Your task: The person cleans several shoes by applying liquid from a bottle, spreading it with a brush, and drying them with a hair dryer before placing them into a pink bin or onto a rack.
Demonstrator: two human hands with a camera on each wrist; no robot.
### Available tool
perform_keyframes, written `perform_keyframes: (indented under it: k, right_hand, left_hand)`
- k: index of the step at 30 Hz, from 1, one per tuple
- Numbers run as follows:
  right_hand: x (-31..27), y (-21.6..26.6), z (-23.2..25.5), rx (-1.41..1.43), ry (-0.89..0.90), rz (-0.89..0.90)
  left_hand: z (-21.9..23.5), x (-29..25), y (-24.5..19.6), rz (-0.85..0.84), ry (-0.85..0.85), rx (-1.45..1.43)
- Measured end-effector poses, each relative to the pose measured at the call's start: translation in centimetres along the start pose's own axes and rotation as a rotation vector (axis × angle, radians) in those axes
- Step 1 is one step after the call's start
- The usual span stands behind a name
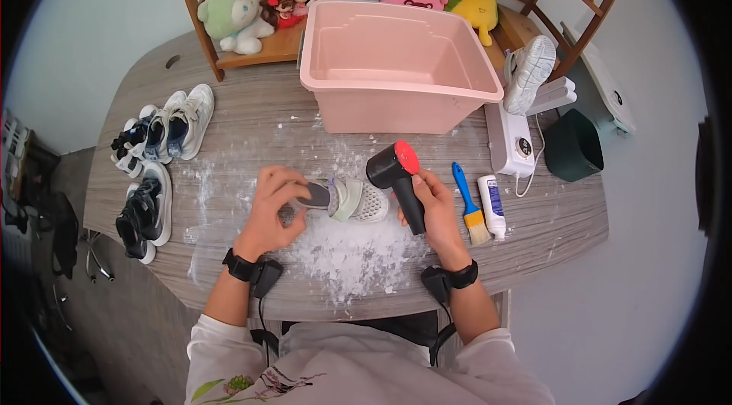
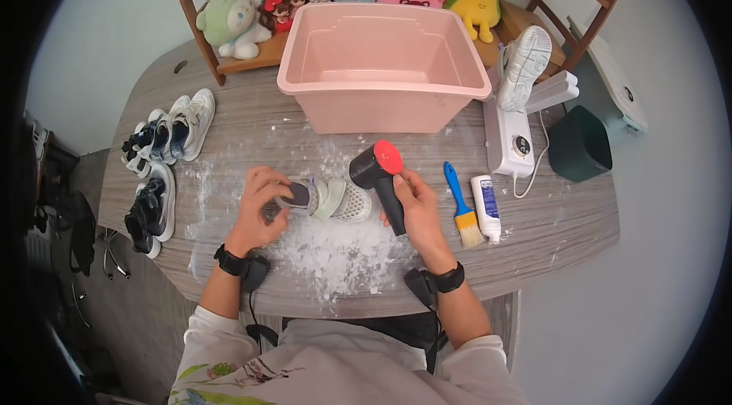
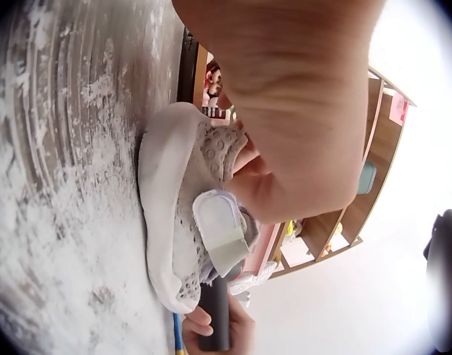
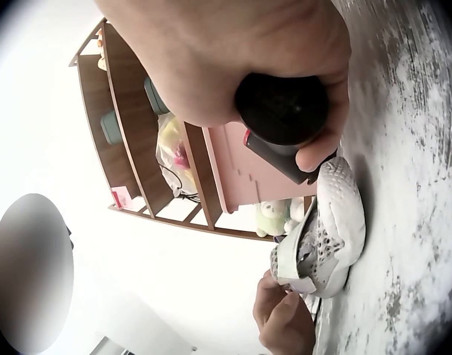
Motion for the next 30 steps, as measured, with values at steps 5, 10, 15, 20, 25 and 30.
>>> perform_keyframes:
  k: [5, 10, 15, 20, 25, 30]
  right_hand:
    - [0.1, -0.2, 0.4, 0.03, 0.013, -0.019]
    - [0.0, 0.5, 0.5, 0.004, 0.061, -0.055]
    - [-0.6, 0.9, -0.2, 0.023, 0.162, -0.103]
    - [-0.7, -0.2, -0.7, -0.024, 0.289, -0.115]
    - [-0.6, 0.3, -1.0, -0.004, 0.225, -0.065]
    - [-0.3, 0.0, -1.1, 0.004, 0.169, -0.017]
  left_hand:
    - [-0.4, -0.2, 0.8, 0.243, -0.26, 0.036]
    - [-0.8, -0.8, 1.8, 0.551, -0.043, -0.044]
    - [-1.7, -1.2, 1.8, 0.452, -0.128, -0.136]
    - [-2.6, -1.8, 2.8, 0.417, -0.105, -0.28]
    - [-2.7, -1.3, 1.7, 0.37, 0.073, -0.407]
    - [-3.6, -1.3, 0.1, 0.305, 0.187, -0.492]
Point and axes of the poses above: each hand's wrist, its own x-axis towards the middle knuckle, its own z-axis out of the back of the hand, y = z × x, the point moved 3 cm from there along x, towards the middle knuckle, and after that the axes turned 3 degrees about z, right-handed, at the moved point
